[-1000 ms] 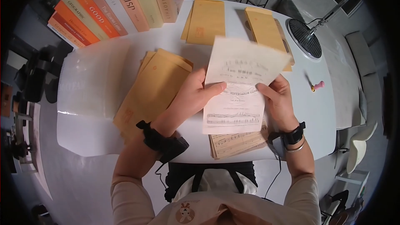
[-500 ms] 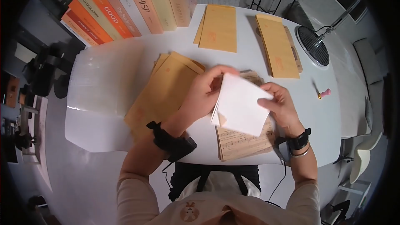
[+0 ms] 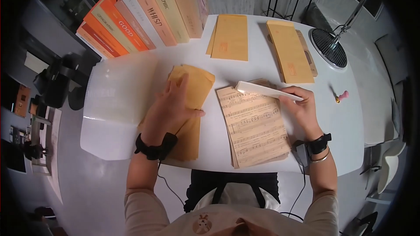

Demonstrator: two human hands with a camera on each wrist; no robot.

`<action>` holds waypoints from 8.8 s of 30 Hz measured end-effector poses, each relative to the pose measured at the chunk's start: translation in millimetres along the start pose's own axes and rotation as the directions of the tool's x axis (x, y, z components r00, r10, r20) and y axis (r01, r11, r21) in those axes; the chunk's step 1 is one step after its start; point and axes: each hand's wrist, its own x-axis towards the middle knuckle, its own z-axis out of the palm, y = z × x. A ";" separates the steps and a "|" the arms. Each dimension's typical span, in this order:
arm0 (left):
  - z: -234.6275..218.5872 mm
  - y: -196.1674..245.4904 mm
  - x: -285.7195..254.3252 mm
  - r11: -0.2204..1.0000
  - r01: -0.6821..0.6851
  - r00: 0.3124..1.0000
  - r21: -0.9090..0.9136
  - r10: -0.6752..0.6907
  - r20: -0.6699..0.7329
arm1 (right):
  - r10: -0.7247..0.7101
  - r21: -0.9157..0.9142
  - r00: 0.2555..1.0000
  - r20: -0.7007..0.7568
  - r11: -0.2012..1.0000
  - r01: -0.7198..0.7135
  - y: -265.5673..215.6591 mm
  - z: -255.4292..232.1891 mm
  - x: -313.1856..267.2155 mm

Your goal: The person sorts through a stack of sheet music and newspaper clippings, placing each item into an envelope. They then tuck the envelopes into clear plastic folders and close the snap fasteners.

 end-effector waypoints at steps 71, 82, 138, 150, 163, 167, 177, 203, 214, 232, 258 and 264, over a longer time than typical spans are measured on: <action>11.2 98.6 -8.6 0.822 -0.556 0.804 0.126 0.570 -0.170 | 0.038 -0.171 0.999 -0.018 0.984 -0.040 -39.5 -11.1 -8.3; 12.2 92.4 -10.1 0.839 -0.537 0.815 0.088 0.543 -0.201 | 0.009 0.287 0.995 -0.097 0.958 0.020 -38.6 0.4 -5.2; 67.6 95.9 44.3 0.277 -0.054 0.964 -0.959 0.264 0.021 | 0.293 -0.094 0.894 0.338 0.956 -0.278 -20.1 15.0 1.8; 34.8 63.1 43.1 0.586 0.179 0.789 -0.790 0.395 0.471 | 0.325 -0.021 0.900 0.289 0.942 -0.334 -10.7 -13.5 5.2; 37.5 60.5 45.8 0.733 0.173 0.817 -0.657 0.266 0.512 | -0.361 -0.866 0.790 -0.495 0.283 -0.413 -8.8 -148.6 -10.9; 38.8 61.5 42.1 0.719 0.159 0.849 -0.677 0.250 0.465 | -0.030 -0.795 0.890 -0.454 0.464 -0.390 35.4 -170.2 -13.3; 37.1 59.8 44.3 0.728 0.183 0.829 -0.661 0.247 0.502 | -0.307 -0.377 0.952 0.005 0.881 0.286 -57.2 -1.4 14.5; -18.9 23.1 163.6 0.553 -0.034 0.985 -0.833 0.158 0.065 | 0.155 -0.707 0.879 -0.450 0.540 -0.457 25.7 -156.4 -20.7; -6.9 -2.4 170.3 0.959 -0.210 0.972 -0.190 0.183 -0.151 | -0.004 -0.767 0.857 -0.515 0.449 -0.459 4.7 -149.3 -23.3; 13.2 9.1 31.2 0.942 -0.240 0.954 -0.234 0.273 0.122 | 0.400 -0.489 0.902 0.161 0.826 -0.279 -37.5 2.6 13.8; 24.6 33.0 31.5 0.491 -0.071 0.949 -0.868 0.301 0.092 | 0.278 -0.029 0.954 0.117 0.961 -0.276 10.4 3.7 12.6; 22.2 33.5 28.3 0.438 0.020 0.957 -0.899 0.251 0.144 | 0.221 0.189 0.973 0.064 0.955 -0.229 5.7 -1.9 15.8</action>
